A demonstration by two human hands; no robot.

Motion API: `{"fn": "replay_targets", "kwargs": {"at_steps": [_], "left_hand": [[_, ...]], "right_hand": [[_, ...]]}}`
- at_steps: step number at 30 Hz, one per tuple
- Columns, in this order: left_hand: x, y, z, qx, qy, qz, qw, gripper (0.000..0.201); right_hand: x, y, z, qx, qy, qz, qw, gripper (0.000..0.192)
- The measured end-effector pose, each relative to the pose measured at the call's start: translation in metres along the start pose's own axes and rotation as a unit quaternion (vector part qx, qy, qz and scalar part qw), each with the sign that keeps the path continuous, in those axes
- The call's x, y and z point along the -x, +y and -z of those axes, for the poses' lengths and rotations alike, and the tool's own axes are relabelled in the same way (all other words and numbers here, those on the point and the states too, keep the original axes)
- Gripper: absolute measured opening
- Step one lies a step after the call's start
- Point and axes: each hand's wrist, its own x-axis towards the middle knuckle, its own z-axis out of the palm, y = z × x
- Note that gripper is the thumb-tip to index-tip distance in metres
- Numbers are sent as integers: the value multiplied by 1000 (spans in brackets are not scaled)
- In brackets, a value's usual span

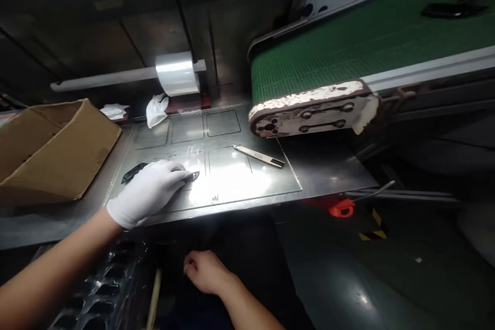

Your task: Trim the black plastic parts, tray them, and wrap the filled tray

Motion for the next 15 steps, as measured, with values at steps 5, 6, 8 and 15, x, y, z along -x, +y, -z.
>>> {"fn": "replay_targets", "kwargs": {"at_steps": [5, 6, 8, 15], "left_hand": [[-1, -1, 5, -16, -37, -18, 999, 32], [-2, -2, 6, -8, -40, -16, 999, 32], [-6, -9, 8, 20, -41, -9, 999, 31], [-17, -44, 16, 74, 94, 142, 983, 37]], "right_hand": [[1, 1, 5, -3, -2, 3, 1000, 25], [1, 2, 6, -1, -3, 2, 1000, 25], [2, 3, 6, 2, -4, 1, 1000, 27], [9, -5, 6, 1, 1, 2, 1000, 29]]}}
